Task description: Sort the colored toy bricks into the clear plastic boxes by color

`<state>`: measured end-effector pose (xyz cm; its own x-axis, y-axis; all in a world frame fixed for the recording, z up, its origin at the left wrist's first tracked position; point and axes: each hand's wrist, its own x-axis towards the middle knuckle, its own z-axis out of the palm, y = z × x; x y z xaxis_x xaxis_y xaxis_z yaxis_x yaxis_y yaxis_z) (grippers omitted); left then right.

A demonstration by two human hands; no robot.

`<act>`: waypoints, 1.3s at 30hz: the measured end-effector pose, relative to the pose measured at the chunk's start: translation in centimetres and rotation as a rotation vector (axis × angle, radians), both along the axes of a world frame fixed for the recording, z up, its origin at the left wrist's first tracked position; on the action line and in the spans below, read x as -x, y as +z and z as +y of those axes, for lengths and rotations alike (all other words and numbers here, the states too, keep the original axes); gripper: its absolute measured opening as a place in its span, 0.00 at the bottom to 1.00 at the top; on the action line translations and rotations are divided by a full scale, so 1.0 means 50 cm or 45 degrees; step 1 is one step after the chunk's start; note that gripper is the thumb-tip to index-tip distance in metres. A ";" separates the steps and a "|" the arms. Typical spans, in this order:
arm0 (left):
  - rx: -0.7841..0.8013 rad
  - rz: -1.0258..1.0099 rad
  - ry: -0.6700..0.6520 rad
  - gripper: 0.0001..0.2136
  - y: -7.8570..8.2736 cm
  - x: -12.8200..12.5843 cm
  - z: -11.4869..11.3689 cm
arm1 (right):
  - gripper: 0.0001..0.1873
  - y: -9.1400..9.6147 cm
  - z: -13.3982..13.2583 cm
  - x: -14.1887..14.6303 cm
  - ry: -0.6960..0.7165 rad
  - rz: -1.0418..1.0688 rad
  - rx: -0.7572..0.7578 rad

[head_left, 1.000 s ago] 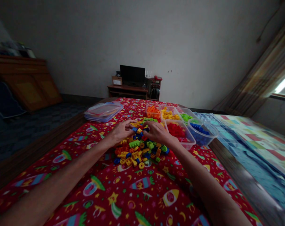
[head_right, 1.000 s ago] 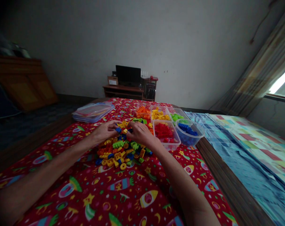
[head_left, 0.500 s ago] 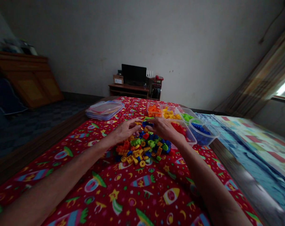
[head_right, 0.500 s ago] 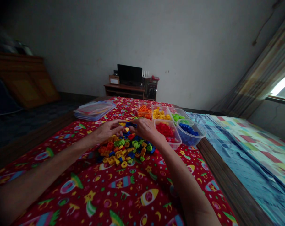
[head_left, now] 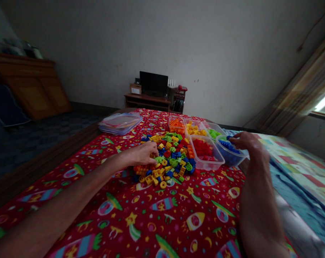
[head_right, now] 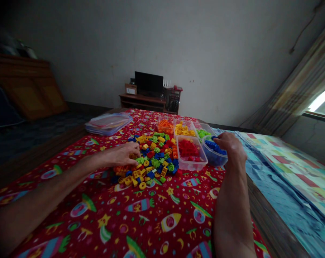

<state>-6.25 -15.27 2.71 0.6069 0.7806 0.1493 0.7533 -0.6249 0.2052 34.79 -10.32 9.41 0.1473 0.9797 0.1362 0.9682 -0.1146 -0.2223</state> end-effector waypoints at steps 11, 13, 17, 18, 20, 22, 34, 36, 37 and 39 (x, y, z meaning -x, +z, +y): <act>0.066 -0.386 0.361 0.16 0.022 -0.005 0.002 | 0.16 0.007 -0.042 0.256 0.661 -0.250 -0.320; 0.053 -0.441 0.384 0.17 0.019 -0.004 0.005 | 0.15 -0.026 -0.054 0.326 0.835 -0.302 -0.196; 0.057 -0.509 0.350 0.19 0.010 0.002 0.011 | 0.15 -0.100 -0.057 0.394 0.998 -0.385 -0.130; 0.066 -0.530 0.344 0.19 0.007 0.003 0.013 | 0.15 -0.111 -0.054 0.396 1.009 -0.379 -0.121; 0.100 -0.588 0.337 0.20 0.001 0.004 0.016 | 0.15 -0.119 -0.047 0.393 1.013 -0.307 -0.146; 0.151 -0.671 0.324 0.21 -0.006 0.002 0.020 | 0.15 -0.112 -0.041 0.386 1.023 -0.151 -0.237; 0.387 -1.076 0.267 0.26 -0.030 -0.033 0.018 | 0.10 -0.101 -0.059 0.399 1.374 0.309 -0.186; 0.325 -1.082 0.278 0.24 -0.028 -0.033 0.018 | 0.11 -0.097 -0.054 0.388 1.330 0.302 -0.242; 0.272 -1.054 0.289 0.23 -0.027 -0.032 0.019 | 0.12 -0.092 -0.048 0.380 1.288 0.303 -0.265; 0.155 -0.952 0.315 0.21 -0.026 -0.026 0.025 | 0.14 -0.076 -0.028 0.355 1.165 0.310 -0.336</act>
<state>-4.95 -14.01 1.40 0.1863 0.9168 0.3532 0.5028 -0.3979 0.7674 17.04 -11.71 5.61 -0.6002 0.6721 0.4337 0.5829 0.7388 -0.3383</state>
